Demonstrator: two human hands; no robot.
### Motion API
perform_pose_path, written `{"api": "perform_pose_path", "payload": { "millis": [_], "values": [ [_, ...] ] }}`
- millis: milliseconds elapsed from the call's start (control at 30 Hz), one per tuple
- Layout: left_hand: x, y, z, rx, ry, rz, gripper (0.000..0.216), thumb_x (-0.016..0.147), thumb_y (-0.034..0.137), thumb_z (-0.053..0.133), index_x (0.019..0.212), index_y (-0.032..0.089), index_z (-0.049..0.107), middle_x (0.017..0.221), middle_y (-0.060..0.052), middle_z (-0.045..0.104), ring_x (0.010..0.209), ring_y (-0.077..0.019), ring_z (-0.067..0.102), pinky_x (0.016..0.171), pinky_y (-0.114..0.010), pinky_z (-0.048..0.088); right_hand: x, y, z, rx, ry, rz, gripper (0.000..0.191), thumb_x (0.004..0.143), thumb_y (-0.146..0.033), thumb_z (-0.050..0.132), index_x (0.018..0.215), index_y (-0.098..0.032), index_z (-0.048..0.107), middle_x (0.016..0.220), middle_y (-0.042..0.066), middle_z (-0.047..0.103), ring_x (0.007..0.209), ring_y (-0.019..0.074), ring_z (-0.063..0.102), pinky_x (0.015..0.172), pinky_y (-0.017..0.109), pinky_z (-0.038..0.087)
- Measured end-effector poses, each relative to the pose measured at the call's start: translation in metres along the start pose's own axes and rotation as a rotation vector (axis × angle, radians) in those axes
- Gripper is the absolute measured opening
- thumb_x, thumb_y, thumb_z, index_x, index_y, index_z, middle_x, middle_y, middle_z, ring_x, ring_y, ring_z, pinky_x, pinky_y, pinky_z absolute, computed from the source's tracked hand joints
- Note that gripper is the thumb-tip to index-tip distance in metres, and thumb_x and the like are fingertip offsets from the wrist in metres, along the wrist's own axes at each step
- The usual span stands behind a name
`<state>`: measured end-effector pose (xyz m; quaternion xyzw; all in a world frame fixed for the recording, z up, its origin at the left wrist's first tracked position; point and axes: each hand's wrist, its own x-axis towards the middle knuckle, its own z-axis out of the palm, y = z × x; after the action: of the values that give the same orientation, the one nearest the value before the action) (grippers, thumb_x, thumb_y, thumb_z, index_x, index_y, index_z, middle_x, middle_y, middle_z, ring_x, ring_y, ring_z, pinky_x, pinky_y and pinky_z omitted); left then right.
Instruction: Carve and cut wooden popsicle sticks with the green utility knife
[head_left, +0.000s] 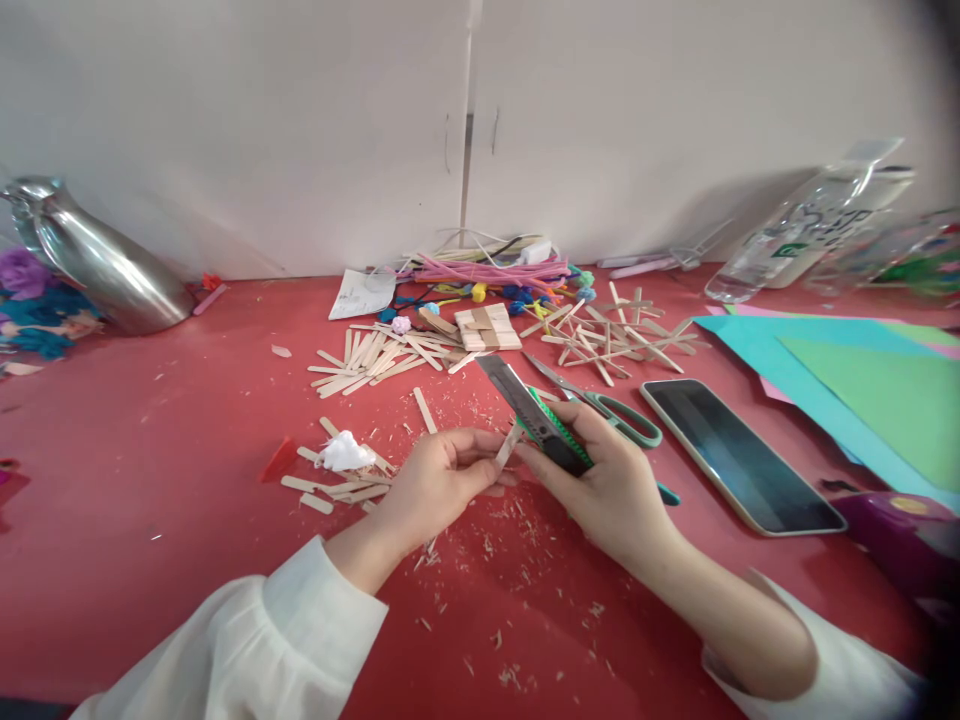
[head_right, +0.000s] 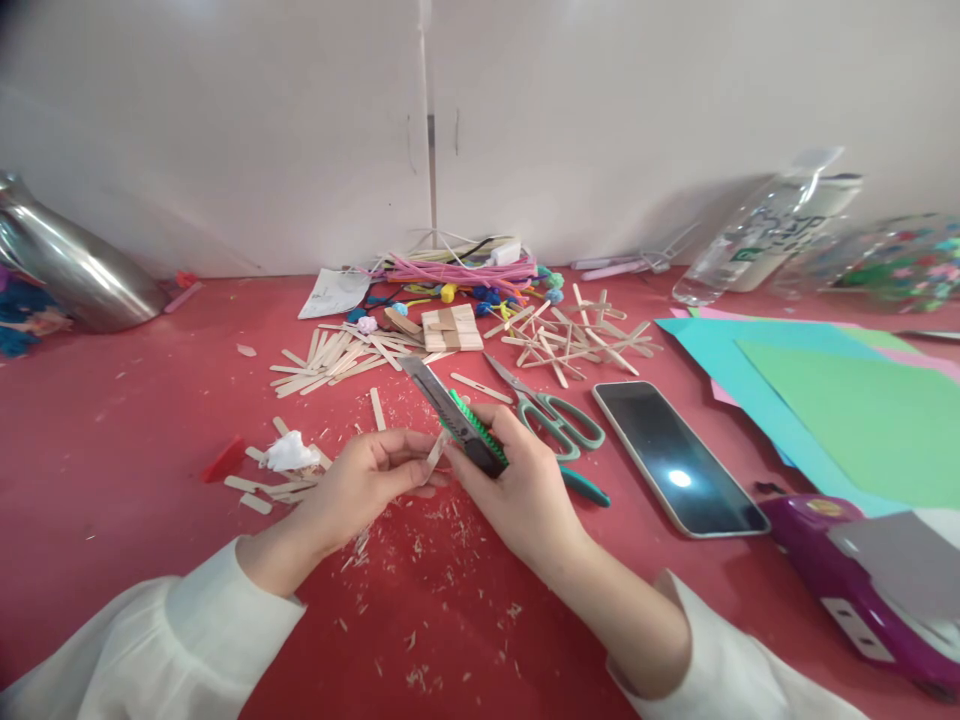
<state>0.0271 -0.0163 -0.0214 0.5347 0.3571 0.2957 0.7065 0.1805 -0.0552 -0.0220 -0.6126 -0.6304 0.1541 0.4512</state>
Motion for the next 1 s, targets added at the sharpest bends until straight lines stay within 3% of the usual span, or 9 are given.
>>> {"api": "perform_pose_path", "payload": {
  "millis": [167,333,433,533,800,1000],
  "values": [
    [-0.002,0.001,0.001,0.015,0.008,-0.004,0.016,0.077,0.016,0.057,0.092,0.016,0.064,0.086,-0.005,0.069,0.074,-0.0131,0.065,0.069,-0.024,0.05,0.002,0.001,-0.002,-0.015,0.009,0.007,0.014,0.076,-0.029,0.056,0.088,-0.022,0.053,0.069,-0.003,0.058,0.061,0.0118,0.054,0.058,0.023,0.044],
    [0.003,0.005,-0.007,0.06,0.227,0.082,0.007,0.076,0.021,0.058,0.078,0.015,0.06,0.074,-0.003,0.067,0.057,-0.0095,0.059,0.057,-0.022,0.048,-0.001,0.001,-0.008,-0.074,-0.088,-0.049,0.025,0.08,-0.034,0.051,0.102,-0.021,0.05,0.078,0.001,0.063,0.065,0.0143,0.059,0.057,0.025,0.046],
    [0.007,0.006,-0.014,0.079,0.33,0.178,0.012,0.076,0.027,0.058,0.073,0.015,0.057,0.068,-0.002,0.065,0.048,-0.0064,0.051,0.049,-0.019,0.044,-0.004,0.0,-0.009,-0.201,-0.11,-0.144,0.024,0.082,-0.032,0.048,0.102,-0.019,0.051,0.069,0.0,0.063,0.049,0.0122,0.056,0.047,0.023,0.043],
    [0.01,0.004,-0.019,0.073,0.393,0.23,0.013,0.076,0.028,0.058,0.073,0.015,0.056,0.064,0.0,0.062,0.046,-0.0053,0.047,0.047,-0.018,0.04,-0.006,-0.001,-0.009,-0.306,-0.08,-0.241,0.023,0.083,-0.029,0.046,0.101,-0.017,0.053,0.06,-0.003,0.06,0.03,0.0076,0.042,0.037,0.022,0.037],
    [0.009,0.001,-0.021,0.104,0.435,0.29,0.015,0.079,0.029,0.057,0.073,0.016,0.056,0.065,0.001,0.06,0.048,-0.0047,0.046,0.047,-0.017,0.037,-0.007,-0.003,-0.009,-0.403,-0.059,-0.272,0.026,0.084,-0.03,0.042,0.102,-0.018,0.056,0.054,-0.003,0.059,0.027,0.0089,0.043,0.034,0.022,0.035],
    [0.009,-0.001,-0.021,0.2,0.445,0.333,0.015,0.08,0.03,0.055,0.074,0.016,0.056,0.067,0.0,0.06,0.053,-0.0071,0.048,0.052,-0.019,0.04,-0.011,-0.006,-0.01,-0.364,-0.098,-0.246,0.028,0.083,-0.028,0.042,0.104,-0.017,0.056,0.063,0.0,0.063,0.027,0.0084,0.04,0.035,0.024,0.036]
  ]
}}
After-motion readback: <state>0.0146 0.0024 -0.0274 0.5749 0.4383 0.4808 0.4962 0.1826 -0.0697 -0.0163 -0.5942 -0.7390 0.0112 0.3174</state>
